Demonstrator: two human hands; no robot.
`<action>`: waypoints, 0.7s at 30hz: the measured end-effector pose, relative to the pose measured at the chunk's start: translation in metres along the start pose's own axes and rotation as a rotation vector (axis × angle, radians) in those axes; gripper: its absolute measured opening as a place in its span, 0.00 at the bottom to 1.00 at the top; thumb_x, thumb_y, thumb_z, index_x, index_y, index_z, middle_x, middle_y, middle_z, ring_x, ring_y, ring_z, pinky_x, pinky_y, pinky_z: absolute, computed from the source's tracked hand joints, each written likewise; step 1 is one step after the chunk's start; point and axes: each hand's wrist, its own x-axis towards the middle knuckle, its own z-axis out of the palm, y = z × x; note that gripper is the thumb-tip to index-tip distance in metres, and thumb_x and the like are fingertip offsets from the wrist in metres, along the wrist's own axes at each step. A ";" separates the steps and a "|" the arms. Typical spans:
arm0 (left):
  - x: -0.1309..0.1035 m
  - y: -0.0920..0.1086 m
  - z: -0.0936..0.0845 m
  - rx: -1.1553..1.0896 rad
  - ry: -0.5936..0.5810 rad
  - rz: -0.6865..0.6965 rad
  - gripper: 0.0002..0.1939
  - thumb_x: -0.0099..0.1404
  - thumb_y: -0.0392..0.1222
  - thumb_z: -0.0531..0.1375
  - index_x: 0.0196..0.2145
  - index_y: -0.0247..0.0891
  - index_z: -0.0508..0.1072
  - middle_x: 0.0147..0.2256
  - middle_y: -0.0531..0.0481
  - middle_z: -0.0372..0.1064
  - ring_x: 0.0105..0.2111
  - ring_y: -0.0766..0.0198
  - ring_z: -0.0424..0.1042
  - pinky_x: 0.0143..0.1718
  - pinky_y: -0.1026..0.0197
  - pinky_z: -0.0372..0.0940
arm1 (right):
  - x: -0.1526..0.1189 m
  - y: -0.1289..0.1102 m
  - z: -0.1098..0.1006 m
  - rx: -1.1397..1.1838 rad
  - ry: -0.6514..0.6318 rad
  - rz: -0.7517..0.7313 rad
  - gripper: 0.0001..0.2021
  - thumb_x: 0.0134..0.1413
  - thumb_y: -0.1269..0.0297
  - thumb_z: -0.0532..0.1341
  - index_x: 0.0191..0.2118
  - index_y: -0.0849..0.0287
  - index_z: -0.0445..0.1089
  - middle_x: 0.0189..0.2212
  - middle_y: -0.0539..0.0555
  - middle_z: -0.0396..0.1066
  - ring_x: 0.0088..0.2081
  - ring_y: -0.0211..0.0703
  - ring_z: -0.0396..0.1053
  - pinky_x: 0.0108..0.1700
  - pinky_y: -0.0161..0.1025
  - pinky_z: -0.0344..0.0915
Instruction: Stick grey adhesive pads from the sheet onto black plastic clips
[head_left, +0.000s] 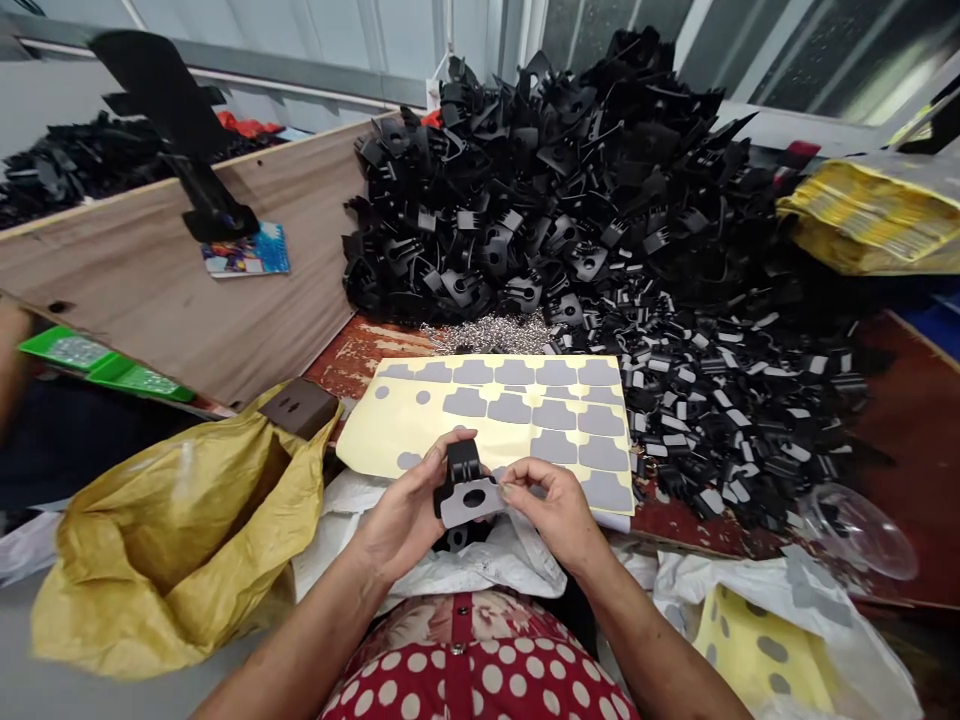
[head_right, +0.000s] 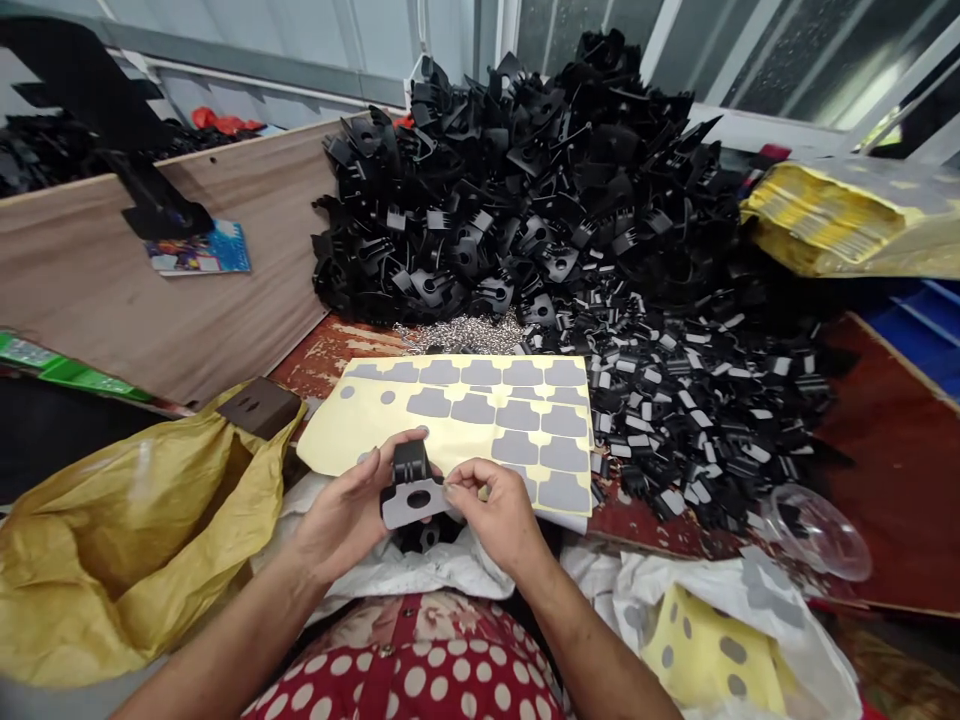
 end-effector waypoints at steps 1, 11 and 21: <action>0.000 -0.001 0.001 0.007 -0.008 0.011 0.24 0.69 0.55 0.61 0.59 0.45 0.70 0.45 0.42 0.72 0.44 0.50 0.73 0.42 0.50 0.70 | 0.002 0.001 0.001 0.000 0.004 0.002 0.07 0.50 0.60 0.65 0.29 0.58 0.74 0.25 0.49 0.68 0.29 0.39 0.62 0.36 0.37 0.61; 0.004 -0.005 -0.003 0.019 -0.024 0.057 0.21 0.72 0.52 0.58 0.59 0.44 0.71 0.46 0.42 0.69 0.42 0.52 0.72 0.39 0.51 0.71 | 0.009 0.010 0.007 -0.009 0.023 0.015 0.08 0.48 0.59 0.66 0.29 0.58 0.76 0.26 0.50 0.70 0.31 0.41 0.63 0.37 0.38 0.62; 0.007 -0.007 -0.007 0.013 -0.032 0.053 0.22 0.70 0.53 0.60 0.59 0.45 0.71 0.47 0.42 0.69 0.43 0.51 0.72 0.38 0.52 0.71 | 0.013 0.018 0.008 -0.013 0.014 0.016 0.08 0.49 0.59 0.67 0.30 0.58 0.76 0.26 0.50 0.71 0.31 0.42 0.64 0.38 0.39 0.62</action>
